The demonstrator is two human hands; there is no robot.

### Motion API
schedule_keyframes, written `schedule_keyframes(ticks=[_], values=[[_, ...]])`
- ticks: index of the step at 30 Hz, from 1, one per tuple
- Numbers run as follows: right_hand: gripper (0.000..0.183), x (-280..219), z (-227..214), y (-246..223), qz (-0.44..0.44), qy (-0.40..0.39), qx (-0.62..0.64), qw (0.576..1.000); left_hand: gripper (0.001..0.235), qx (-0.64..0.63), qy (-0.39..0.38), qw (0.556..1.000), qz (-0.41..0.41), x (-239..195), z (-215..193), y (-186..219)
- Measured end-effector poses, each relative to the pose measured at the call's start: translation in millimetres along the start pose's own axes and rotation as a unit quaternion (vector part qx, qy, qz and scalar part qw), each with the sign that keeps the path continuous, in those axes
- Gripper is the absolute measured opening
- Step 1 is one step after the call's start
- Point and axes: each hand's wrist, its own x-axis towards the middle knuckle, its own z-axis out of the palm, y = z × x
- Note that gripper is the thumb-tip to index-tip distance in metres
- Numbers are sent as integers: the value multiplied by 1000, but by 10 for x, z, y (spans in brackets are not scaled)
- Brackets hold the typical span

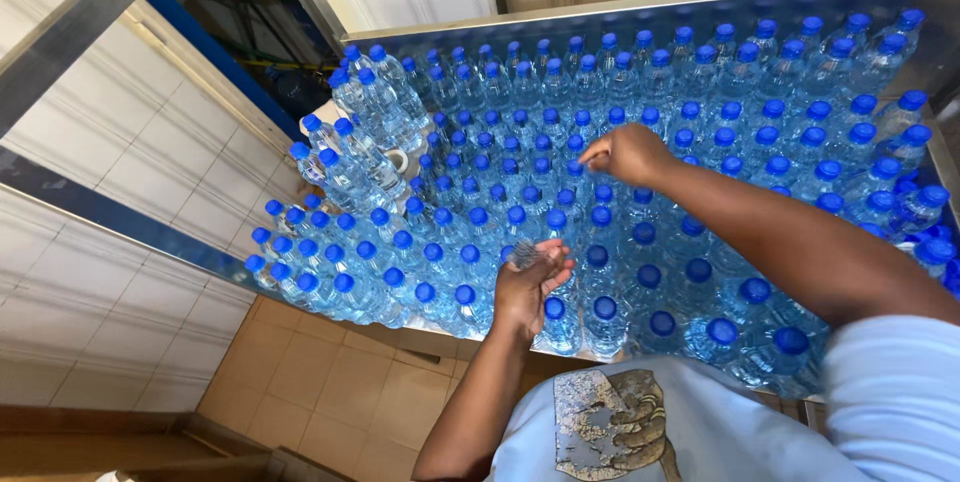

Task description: The person organizes a large collection of filled water bottles on a metal table, using their hands to align the bottles into rows and columns while holding a small object.

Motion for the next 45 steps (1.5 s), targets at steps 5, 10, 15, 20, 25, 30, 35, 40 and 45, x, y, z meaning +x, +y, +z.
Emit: schedule_keyframes(ticks=[5, 10, 15, 20, 25, 30, 35, 40, 45], values=[[15, 1264, 765, 1162, 100, 124, -166, 973, 38, -80, -1, 997, -20, -32, -193, 186], [12, 1593, 1014, 1475, 25, 120, -151, 981, 36, -111, -9, 993, -31, -6, -376, 212], [19, 1203, 1004, 1172, -78, 190, -179, 962, 34, -117, -15, 993, -28, 50, -403, 201], [38, 604, 830, 547, -128, 158, -267, 942, 37, -124, -24, 992, -24, 104, -416, 154], [79, 429, 776, 426, -58, -68, -222, 971, 37, -144, -17, 989, -14, 138, -334, 152], [74, 409, 718, 417, -90, -66, -247, 963, 32, -82, 0, 996, 22, 282, -356, 38], [74, 436, 719, 406, -106, -67, -245, 961, 27, -43, 31, 998, 44, 283, -310, 45], [73, 472, 729, 474, -102, -57, -164, 979, 22, 4, 43, 998, 52, 476, -387, -128], [68, 581, 584, 550, -70, -80, -129, 986, 20, 105, 62, 988, 94, 581, -371, -10]])
